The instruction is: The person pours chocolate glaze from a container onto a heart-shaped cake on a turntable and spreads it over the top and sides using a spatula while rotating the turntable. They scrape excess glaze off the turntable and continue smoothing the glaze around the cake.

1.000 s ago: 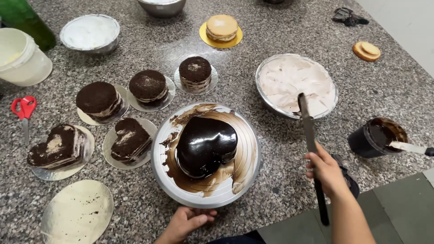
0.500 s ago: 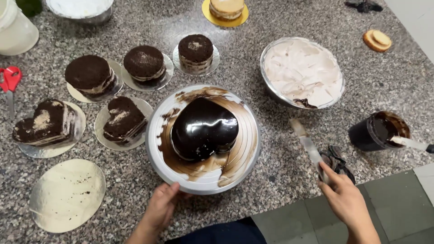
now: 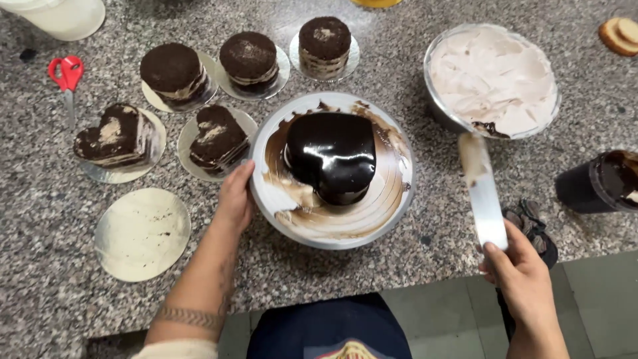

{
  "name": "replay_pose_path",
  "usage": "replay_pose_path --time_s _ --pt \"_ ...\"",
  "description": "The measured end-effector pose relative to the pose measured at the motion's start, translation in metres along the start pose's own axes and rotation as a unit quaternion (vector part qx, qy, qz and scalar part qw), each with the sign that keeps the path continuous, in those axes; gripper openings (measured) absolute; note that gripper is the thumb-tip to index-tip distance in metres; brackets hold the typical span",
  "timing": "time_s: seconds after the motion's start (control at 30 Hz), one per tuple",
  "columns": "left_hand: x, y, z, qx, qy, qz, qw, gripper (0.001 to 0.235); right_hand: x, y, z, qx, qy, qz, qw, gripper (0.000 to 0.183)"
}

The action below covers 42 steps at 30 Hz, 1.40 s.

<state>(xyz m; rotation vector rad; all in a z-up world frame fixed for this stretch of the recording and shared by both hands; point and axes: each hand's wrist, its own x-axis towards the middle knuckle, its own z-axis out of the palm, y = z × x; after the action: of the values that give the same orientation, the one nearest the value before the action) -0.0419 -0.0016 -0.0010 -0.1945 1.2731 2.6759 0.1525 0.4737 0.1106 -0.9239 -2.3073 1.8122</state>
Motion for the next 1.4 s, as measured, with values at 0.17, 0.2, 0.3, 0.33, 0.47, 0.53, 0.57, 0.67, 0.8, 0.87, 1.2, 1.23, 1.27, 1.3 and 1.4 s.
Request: replay_pose_path --time_s 0.17,0.2,0.3,0.33,0.47,0.53,0.57,0.67,0.8,0.87,1.2,1.23,1.27,1.3,1.4 --pt "0.027 0.008 -0.007 0.099 0.015 -0.015 0.995 0.039 -0.003 -0.01 0.013 -0.089 -0.004 -0.056 0.994 0.059" --pt "0.034 0.012 -0.009 0.128 0.011 -0.02 0.992 0.04 -0.001 -0.012 0.015 -0.104 -0.01 -0.073 0.992 0.058" --pt "0.042 0.021 0.001 0.135 0.016 -0.032 0.99 0.039 -0.011 -0.038 0.027 -0.164 -0.005 -0.073 0.984 0.053" --pt "0.04 0.022 0.003 0.135 0.019 -0.034 0.99 0.039 -0.011 -0.035 0.025 -0.165 -0.007 -0.07 0.984 0.053" --pt "0.044 0.016 -0.005 0.103 -0.003 -0.028 0.994 0.038 -0.012 -0.032 0.025 -0.222 -0.032 -0.154 0.962 0.045" --pt "0.043 0.014 -0.008 0.103 0.009 -0.032 0.994 0.038 -0.014 -0.036 0.027 -0.234 -0.043 -0.178 0.955 0.044" --pt "0.04 0.016 -0.006 0.104 -0.008 -0.027 0.994 0.039 -0.015 -0.039 0.028 -0.262 -0.044 -0.168 0.949 0.044" --pt "0.033 0.018 -0.006 0.105 -0.027 -0.019 0.994 0.04 -0.02 -0.048 0.035 -0.315 -0.057 -0.145 0.936 0.044" --pt "0.015 0.022 0.002 0.099 -0.037 -0.007 0.994 0.041 -0.032 -0.059 0.044 -0.374 -0.075 -0.112 0.918 0.044" --pt "0.004 0.023 0.004 0.111 -0.009 -0.027 0.993 0.042 -0.038 -0.063 0.047 -0.384 -0.083 -0.101 0.914 0.044" --pt "-0.044 0.006 0.002 0.134 0.027 -0.068 0.988 0.042 -0.053 -0.06 0.044 -0.443 -0.099 -0.087 0.887 0.043" --pt "-0.049 0.0 -0.002 0.134 0.027 -0.07 0.988 0.042 -0.054 -0.062 0.045 -0.443 -0.1 -0.086 0.887 0.043" --pt "-0.053 -0.005 -0.005 0.134 0.017 -0.068 0.988 0.042 -0.056 -0.063 0.046 -0.447 -0.101 -0.079 0.885 0.044" --pt "-0.058 -0.01 -0.008 0.134 0.008 -0.067 0.989 0.043 -0.058 -0.065 0.046 -0.451 -0.103 -0.073 0.884 0.044" --pt "-0.08 -0.009 0.01 0.113 -0.017 -0.089 0.989 0.043 -0.058 -0.063 0.047 -0.452 -0.106 -0.075 0.882 0.044"
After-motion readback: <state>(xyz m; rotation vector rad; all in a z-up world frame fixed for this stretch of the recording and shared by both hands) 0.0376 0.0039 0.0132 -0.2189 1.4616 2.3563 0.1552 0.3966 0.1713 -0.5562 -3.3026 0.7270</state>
